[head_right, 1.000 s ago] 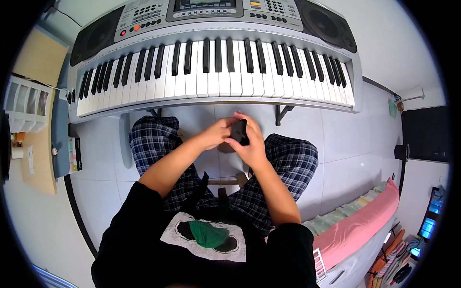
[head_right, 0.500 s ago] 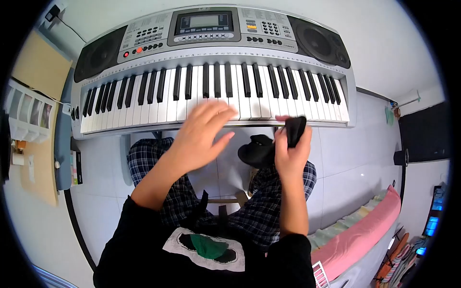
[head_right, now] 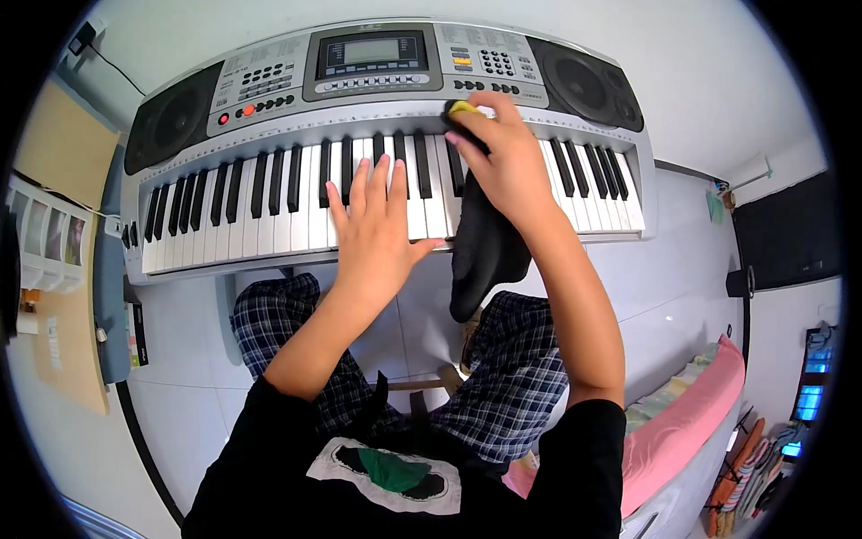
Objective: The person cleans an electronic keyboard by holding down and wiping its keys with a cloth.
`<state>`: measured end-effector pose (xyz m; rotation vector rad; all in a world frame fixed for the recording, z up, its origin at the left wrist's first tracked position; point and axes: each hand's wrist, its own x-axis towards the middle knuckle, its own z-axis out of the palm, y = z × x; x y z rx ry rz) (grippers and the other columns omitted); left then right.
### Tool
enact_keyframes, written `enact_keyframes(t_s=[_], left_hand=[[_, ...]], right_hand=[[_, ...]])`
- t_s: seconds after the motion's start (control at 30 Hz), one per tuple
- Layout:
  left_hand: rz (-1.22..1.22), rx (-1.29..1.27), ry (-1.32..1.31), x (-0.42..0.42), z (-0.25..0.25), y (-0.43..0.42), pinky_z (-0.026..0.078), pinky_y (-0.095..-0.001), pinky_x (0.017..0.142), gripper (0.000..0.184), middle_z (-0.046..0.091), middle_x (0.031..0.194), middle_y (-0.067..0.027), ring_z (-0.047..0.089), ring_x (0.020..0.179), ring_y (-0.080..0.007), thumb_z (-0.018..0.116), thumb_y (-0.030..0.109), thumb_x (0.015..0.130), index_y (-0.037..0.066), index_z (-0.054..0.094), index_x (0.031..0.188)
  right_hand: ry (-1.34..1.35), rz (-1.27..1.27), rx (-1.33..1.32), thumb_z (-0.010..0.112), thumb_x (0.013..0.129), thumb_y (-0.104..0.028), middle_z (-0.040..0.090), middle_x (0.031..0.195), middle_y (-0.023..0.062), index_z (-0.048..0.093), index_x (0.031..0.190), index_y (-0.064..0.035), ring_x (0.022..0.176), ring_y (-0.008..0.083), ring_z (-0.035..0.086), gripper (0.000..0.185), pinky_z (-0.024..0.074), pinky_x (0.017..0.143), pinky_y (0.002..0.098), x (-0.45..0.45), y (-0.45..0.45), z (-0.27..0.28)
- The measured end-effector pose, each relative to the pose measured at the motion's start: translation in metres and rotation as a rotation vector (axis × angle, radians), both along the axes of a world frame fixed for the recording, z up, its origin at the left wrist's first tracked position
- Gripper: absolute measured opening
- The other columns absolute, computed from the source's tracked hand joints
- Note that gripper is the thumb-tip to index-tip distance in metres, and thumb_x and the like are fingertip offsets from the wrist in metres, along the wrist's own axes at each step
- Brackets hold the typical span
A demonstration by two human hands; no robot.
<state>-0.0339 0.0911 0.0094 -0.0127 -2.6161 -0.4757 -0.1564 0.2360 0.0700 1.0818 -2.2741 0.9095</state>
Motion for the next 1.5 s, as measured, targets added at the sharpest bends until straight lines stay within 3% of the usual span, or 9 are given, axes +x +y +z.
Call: enact_keyframes(t_s=[0.03,0.3,0.7,1.03,1.1,1.23,1.37,1.5], left_hand=[[0.000,-0.002,-0.001,0.000,-0.001,0.000,0.019,-0.0676,0.109,0.101,0.039,0.145,-0.0175,0.031,0.139,-0.0359,0.085,0.043,0.062,-0.004,0.040,0.139],[0.033,0.068,0.017,0.000,-0.001,0.000,0.018,-0.0680,0.109,0.102,0.040,0.143,-0.0172,0.032,0.138,-0.0360,0.086,0.042,0.060,-0.005,0.041,0.138],[0.042,0.077,-0.014,-0.002,0.004,-0.004,0.018,-0.0678,0.109,0.100,0.041,0.144,-0.0167,0.032,0.138,-0.0354,0.085,0.044,0.060,-0.001,0.043,0.139],[0.041,0.054,0.004,0.000,0.000,-0.001,0.019,-0.0683,0.109,0.098,0.041,0.144,-0.0168,0.032,0.139,-0.0351,0.088,0.035,0.060,-0.003,0.043,0.138],[0.044,0.062,0.011,-0.001,-0.002,0.000,0.019,-0.0682,0.109,0.097,0.041,0.143,-0.0168,0.032,0.139,-0.0350,0.088,0.035,0.060,-0.003,0.043,0.138],[0.039,0.084,0.011,-0.002,0.001,-0.003,0.020,-0.0672,0.109,0.097,0.042,0.142,-0.0166,0.033,0.139,-0.0345,0.088,0.034,0.060,-0.002,0.044,0.138],[0.024,0.098,-0.007,-0.005,-0.001,-0.006,0.020,-0.0661,0.110,0.096,0.042,0.144,-0.0167,0.032,0.140,-0.0342,0.088,0.034,0.059,-0.002,0.045,0.137],[-0.016,0.056,-0.005,-0.004,-0.003,-0.007,0.020,-0.0648,0.111,0.094,0.038,0.148,-0.0171,0.030,0.141,-0.0340,0.088,0.034,0.059,0.001,0.048,0.137]], right_hand=[[-0.069,-0.002,0.076,0.073,0.082,-0.006,0.058,0.117,0.0127,0.066,0.111,-0.0029,0.102,0.0296,0.061,0.029,0.0494,0.087,0.0344,-0.003,-0.003,-0.002],[-0.276,0.067,0.322,0.062,0.076,0.002,0.057,0.107,0.0155,0.064,0.121,-0.0072,0.099,0.0344,0.058,0.046,0.0477,0.089,0.0375,-0.017,-0.010,-0.015],[-0.200,0.062,0.540,0.058,0.076,0.001,0.058,0.102,0.0129,0.067,0.115,-0.0079,0.099,0.0323,0.059,0.041,0.0494,0.085,0.0406,0.003,-0.009,-0.016],[-0.094,-0.044,0.522,0.056,0.080,0.000,0.060,0.107,0.0118,0.065,0.116,-0.0076,0.100,0.0322,0.061,0.038,0.0516,0.084,0.0412,-0.009,-0.028,-0.025],[-0.004,-0.109,0.520,0.059,0.080,-0.004,0.060,0.100,0.0068,0.066,0.113,-0.0115,0.093,0.0274,0.063,0.034,0.0538,0.080,0.0394,-0.010,-0.029,-0.029],[0.000,-0.130,0.518,0.059,0.082,-0.008,0.060,0.102,0.0063,0.067,0.112,-0.0109,0.093,0.0269,0.063,0.031,0.0544,0.079,0.0391,-0.002,-0.025,-0.034],[-0.113,-0.145,0.607,0.058,0.079,-0.001,0.061,0.109,0.0091,0.065,0.115,-0.0066,0.101,0.0298,0.061,0.037,0.0516,0.086,0.0396,0.011,-0.023,-0.029],[0.048,-0.128,0.490,0.058,0.080,-0.003,0.061,0.110,0.0070,0.065,0.114,-0.0077,0.101,0.0278,0.061,0.036,0.0527,0.084,0.0381,0.007,-0.027,-0.035]])
